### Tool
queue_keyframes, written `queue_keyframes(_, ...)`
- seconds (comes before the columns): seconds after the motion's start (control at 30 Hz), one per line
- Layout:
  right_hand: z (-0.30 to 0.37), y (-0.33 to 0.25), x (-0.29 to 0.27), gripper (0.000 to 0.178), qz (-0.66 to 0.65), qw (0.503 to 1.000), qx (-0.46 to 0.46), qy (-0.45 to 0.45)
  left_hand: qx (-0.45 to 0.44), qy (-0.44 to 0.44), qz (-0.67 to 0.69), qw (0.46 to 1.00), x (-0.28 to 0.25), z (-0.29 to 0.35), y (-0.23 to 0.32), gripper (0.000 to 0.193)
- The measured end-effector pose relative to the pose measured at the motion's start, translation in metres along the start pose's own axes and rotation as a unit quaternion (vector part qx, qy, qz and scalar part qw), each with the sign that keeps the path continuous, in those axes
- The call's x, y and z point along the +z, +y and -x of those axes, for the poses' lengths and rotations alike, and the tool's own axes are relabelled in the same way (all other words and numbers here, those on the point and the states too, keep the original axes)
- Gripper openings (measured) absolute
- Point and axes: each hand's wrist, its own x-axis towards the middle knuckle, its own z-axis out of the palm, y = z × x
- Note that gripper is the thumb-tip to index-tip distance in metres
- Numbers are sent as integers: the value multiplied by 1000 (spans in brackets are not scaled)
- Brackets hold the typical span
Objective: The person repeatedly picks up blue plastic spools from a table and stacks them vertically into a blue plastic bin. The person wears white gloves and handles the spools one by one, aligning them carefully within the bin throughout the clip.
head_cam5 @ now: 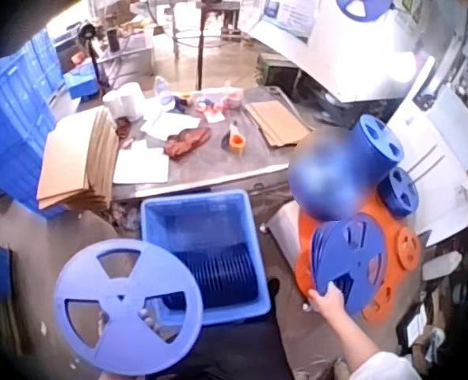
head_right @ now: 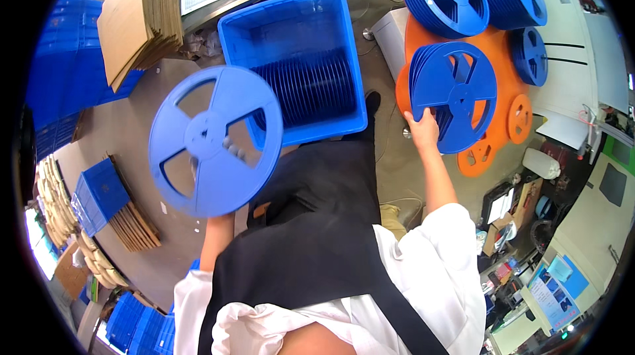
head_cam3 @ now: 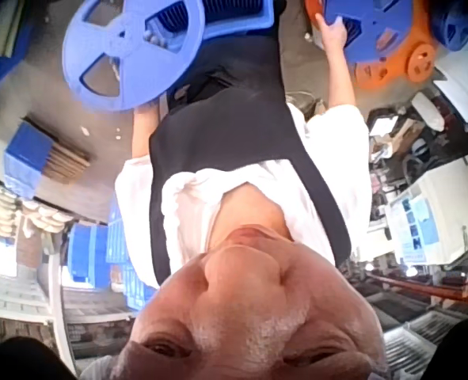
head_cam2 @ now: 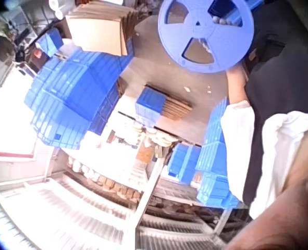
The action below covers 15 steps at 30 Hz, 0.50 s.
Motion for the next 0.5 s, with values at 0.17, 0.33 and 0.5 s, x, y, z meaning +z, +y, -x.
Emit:
queue_keyframes(0.17,-13,38,54,57,63,987,-10,-146,24,53,-33,998,-21,24,11,69)
queue_keyframes(0.33,-20,53,86,62,114,978,27,-173,42,98,-22,994,-17,27,3,66)
queue_keyframes(0.5,6,33,86,62,103,995,-7,-11,79,156,-6,985,-27,25,-5,60)
